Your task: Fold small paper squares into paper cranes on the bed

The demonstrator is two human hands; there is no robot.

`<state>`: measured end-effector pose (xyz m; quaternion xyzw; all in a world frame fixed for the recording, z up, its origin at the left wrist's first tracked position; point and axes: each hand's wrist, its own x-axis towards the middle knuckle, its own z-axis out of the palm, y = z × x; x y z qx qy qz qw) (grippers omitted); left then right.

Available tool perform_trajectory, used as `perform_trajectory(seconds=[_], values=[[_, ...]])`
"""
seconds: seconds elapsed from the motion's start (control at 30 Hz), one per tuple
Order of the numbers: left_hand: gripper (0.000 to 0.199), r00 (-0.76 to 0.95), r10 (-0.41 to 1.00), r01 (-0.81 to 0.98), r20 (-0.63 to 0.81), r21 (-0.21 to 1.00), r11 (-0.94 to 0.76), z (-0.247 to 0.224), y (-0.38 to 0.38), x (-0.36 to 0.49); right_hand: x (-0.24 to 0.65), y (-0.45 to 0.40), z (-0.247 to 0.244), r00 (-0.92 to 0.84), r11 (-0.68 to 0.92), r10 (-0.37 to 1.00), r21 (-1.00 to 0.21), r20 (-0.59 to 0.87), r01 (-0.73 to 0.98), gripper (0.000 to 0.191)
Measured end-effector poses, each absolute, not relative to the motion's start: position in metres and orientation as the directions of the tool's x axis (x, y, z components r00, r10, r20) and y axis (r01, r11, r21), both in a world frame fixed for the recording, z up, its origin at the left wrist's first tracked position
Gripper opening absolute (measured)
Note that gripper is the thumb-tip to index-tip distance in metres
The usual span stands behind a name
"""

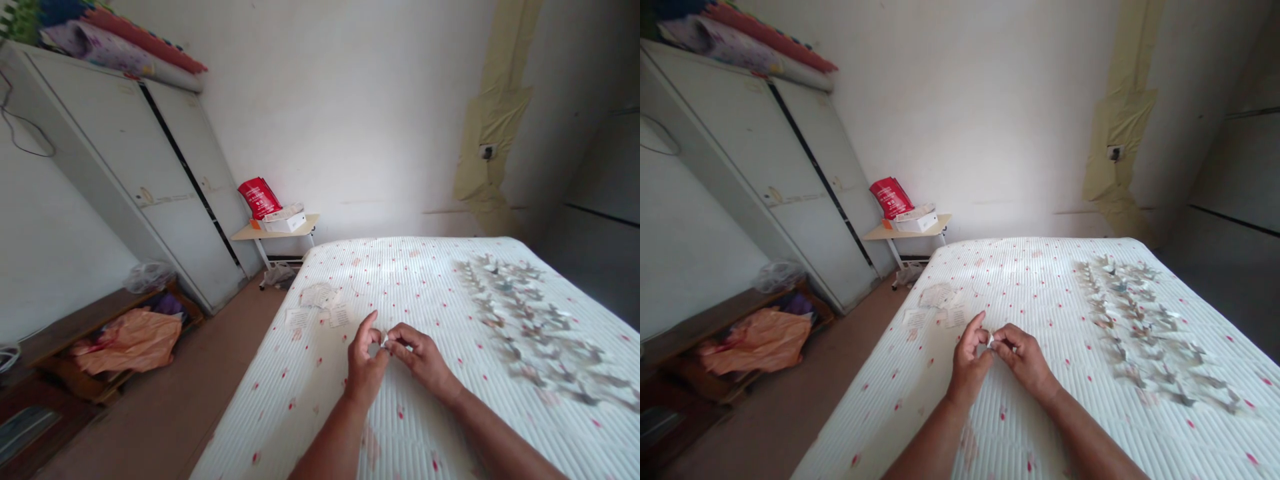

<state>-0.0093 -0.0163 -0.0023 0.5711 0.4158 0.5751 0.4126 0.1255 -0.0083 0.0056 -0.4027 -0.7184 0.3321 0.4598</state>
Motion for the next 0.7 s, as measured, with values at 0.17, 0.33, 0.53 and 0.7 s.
perform_trajectory(seconds=[0.17,0.33,0.53,0.7], values=[[0.06,0.071,0.943,-0.022,0.325,0.946,-0.324,0.001,-0.0193,-0.0146,0.1261,-0.0073,0.0089,-0.238,0.407,0.905,-0.88,0.352,0.246,0.021],[0.058,0.092,0.952,-0.108,0.293,0.953,-0.283,0.0049,-0.0227,-0.0157,0.1271,-0.0076,0.0092,-0.23,0.375,0.918,-0.896,0.323,0.239,0.022],[0.059,0.079,0.955,-0.226,0.286,0.938,-0.263,0.002,-0.0212,-0.0132,0.1226,-0.012,0.0101,-0.154,0.38,0.924,-0.887,0.351,0.261,0.018],[0.06,0.011,0.947,-0.24,0.32,0.921,-0.308,0.0002,-0.0212,-0.0122,0.1176,-0.0136,0.0106,-0.058,0.339,0.94,-0.904,0.336,0.26,0.018]])
